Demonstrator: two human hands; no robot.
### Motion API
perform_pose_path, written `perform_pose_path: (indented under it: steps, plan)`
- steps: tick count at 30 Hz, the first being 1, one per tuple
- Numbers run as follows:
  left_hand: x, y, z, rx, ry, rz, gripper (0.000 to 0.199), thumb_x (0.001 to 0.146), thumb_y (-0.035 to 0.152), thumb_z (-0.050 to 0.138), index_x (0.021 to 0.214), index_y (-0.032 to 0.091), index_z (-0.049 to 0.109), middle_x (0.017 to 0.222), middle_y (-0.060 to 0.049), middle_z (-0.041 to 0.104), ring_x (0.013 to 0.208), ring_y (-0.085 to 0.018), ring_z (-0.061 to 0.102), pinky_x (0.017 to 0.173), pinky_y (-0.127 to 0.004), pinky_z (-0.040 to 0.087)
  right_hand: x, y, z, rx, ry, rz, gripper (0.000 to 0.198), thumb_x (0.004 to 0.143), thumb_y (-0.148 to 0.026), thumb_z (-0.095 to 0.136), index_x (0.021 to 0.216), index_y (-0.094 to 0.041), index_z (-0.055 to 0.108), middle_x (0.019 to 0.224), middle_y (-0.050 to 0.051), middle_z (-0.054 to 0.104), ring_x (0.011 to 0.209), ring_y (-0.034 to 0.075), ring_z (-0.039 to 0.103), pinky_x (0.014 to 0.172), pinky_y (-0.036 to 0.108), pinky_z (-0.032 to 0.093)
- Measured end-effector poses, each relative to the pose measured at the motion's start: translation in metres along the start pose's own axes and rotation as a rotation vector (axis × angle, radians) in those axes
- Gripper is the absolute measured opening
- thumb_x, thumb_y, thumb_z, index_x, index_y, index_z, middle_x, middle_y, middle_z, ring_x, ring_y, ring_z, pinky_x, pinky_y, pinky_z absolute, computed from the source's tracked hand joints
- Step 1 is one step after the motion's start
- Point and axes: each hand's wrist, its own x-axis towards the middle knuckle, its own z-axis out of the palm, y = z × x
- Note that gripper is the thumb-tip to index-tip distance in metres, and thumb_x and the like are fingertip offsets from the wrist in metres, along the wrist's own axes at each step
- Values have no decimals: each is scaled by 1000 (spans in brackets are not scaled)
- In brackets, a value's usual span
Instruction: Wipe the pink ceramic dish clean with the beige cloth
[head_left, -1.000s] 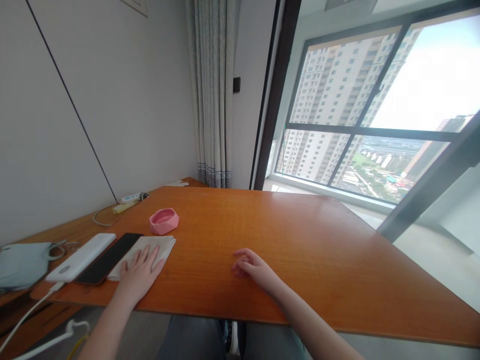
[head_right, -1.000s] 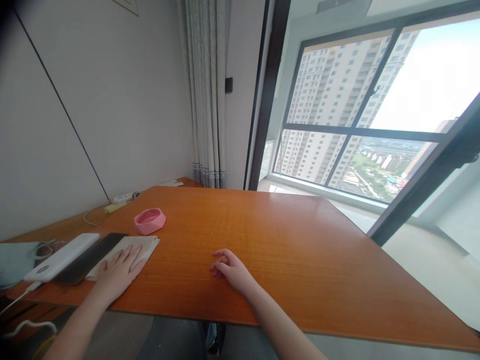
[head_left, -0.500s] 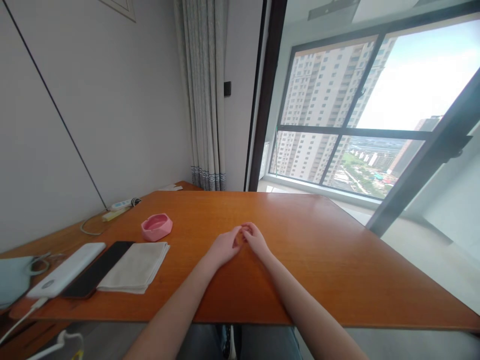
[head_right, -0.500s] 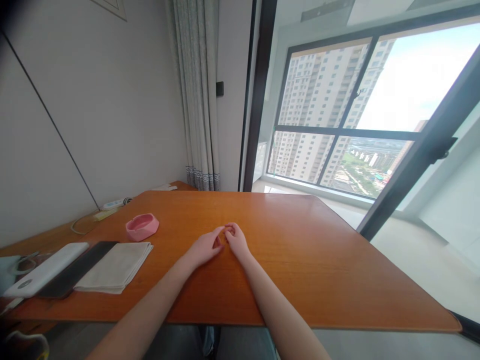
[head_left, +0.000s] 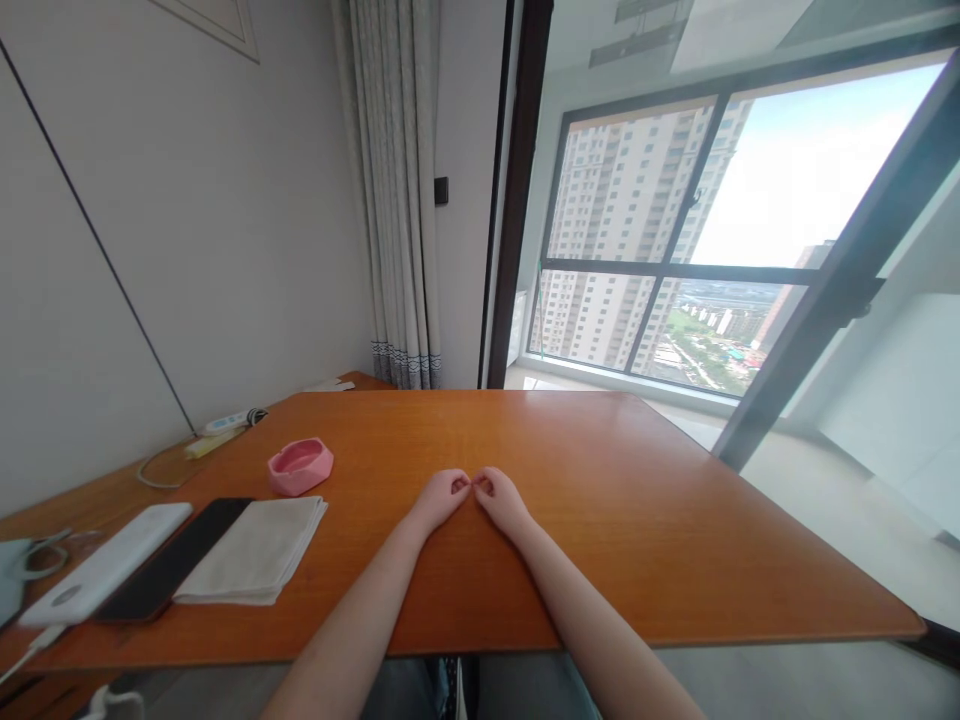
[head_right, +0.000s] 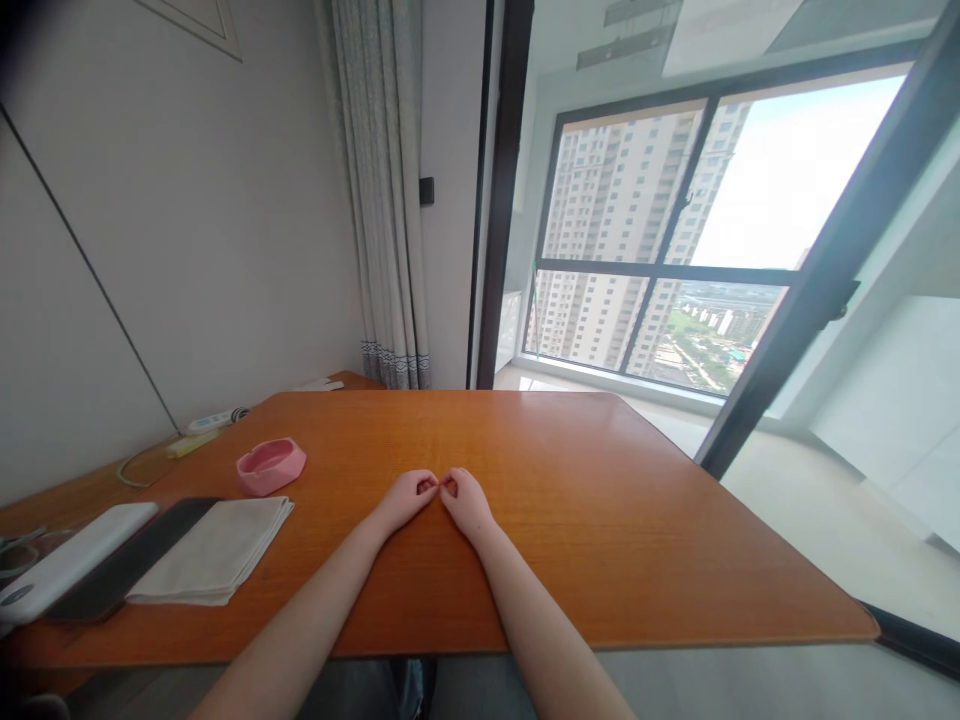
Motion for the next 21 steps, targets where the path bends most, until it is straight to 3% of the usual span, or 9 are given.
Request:
perform_pose_path:
  steps: [9,16,21]
  plan:
    - [1,-6,3,-97,-22,-3,19,73,33,54,73,15,61,65,0,56,62,-13,48,58,-24,35,1,-2,-8,43,-87,54,18,75,-28,54,62,-20,45,55,-5,43,53,10,39,52,22,30]
    - [3,-9,1,-208,-20,-28,19,73,33,56,78,14,60,68,-1,58,63,-12,49,59,-24,38,0,-2,-12,193,-198,73,20,73,-35,60,67,-21,47,55,-7,42,52,9,36,51,22,28]
    - [3,-10,0,-284,-15,-43,25,72,37,61,79,14,60,70,-1,59,64,-12,51,61,-24,41,2,2,-15,385,-310,141,31,68,-46,65,68,-20,47,57,-5,50,52,10,43,52,23,30]
